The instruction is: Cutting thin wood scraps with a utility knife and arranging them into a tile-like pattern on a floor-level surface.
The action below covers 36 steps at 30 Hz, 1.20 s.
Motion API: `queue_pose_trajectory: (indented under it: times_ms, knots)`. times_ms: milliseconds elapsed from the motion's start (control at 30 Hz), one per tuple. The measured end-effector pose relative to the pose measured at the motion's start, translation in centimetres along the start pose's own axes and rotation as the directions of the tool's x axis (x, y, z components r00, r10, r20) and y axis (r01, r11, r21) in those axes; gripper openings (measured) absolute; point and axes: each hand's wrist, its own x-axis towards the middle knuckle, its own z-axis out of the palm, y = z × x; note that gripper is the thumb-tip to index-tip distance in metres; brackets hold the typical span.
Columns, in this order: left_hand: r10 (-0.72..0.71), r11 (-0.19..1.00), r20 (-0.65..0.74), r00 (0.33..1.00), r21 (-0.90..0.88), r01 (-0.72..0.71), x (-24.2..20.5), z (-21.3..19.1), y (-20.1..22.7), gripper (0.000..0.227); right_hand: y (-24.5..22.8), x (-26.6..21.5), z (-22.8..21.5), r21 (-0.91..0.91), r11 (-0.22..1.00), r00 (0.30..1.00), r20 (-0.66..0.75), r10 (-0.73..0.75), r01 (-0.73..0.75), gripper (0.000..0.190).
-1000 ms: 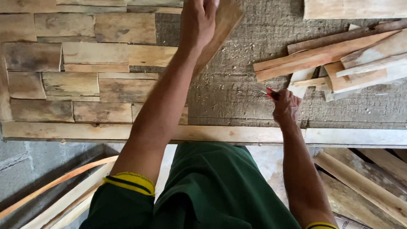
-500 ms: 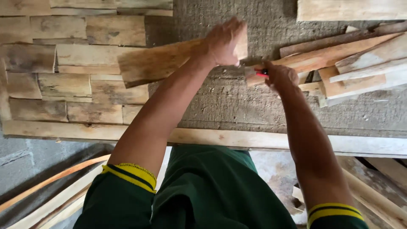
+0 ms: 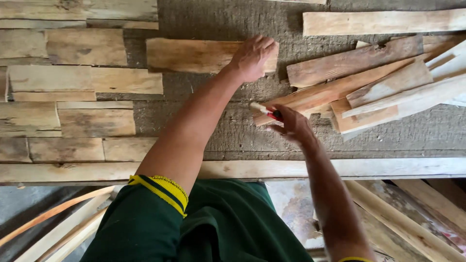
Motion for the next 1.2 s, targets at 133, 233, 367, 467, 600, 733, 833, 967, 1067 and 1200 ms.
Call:
queue_pose_trajectory:
  times_ms: [133,233,367,467,600,733,833,967,1067,1200]
  knots:
    - [-0.051,0.999,0.015,0.999,-0.007,0.051,0.0,-3.1,0.7,0.083,-0.5,-0.7,-0.5,0.118,0.798,0.8,0.214,0.56,-0.591,0.032]
    - [-0.081,0.994,-0.005,0.997,-0.068,0.08,-0.4,-2.9,0.5,0.087,2.6,-1.1,1.6,0.428,0.868,0.941,-0.103,0.322,-0.251,0.022]
    - [-0.12,0.982,-0.108,0.987,-0.158,0.102,-0.7,2.2,0.2,0.071,-0.3,2.7,-0.3,0.55,0.751,0.843,-0.146,0.517,-0.365,0.02]
    - [-0.147,0.988,-0.168,0.975,-0.078,0.136,-0.5,5.5,0.0,0.053,-1.0,5.9,-1.3,0.372,0.86,0.845,-0.271,0.461,-0.35,0.035]
    - [-0.195,0.978,-0.065,0.979,-0.081,0.19,-0.5,4.0,1.3,0.051,1.7,10.2,0.8,0.078,0.964,0.852,-0.452,0.262,-0.255,0.041]
    - [-0.185,0.983,0.073,0.98,0.033,0.183,-0.2,0.5,1.9,0.06,2.0,12.7,0.5,0.032,0.919,0.863,-0.332,0.381,-0.393,0.046]
    - [-0.187,0.982,0.132,0.973,0.031,0.184,-0.1,1.7,1.6,0.062,2.9,13.6,1.1,0.022,0.929,0.862,-0.366,0.352,-0.369,0.059]
    - [-0.206,0.977,0.061,0.977,-0.035,0.208,0.0,2.0,1.5,0.067,3.0,13.9,1.2,-0.023,0.902,0.863,-0.302,0.405,-0.432,0.063]
    - [-0.218,0.972,0.038,0.975,-0.085,0.22,0.0,3.1,1.5,0.067,2.0,14.1,0.7,-0.061,0.866,0.848,-0.246,0.47,-0.497,0.071]
    - [-0.221,0.971,0.021,0.975,-0.086,0.222,0.0,3.7,1.3,0.064,2.7,14.0,1.6,-0.107,0.876,0.863,-0.263,0.431,-0.47,0.081]
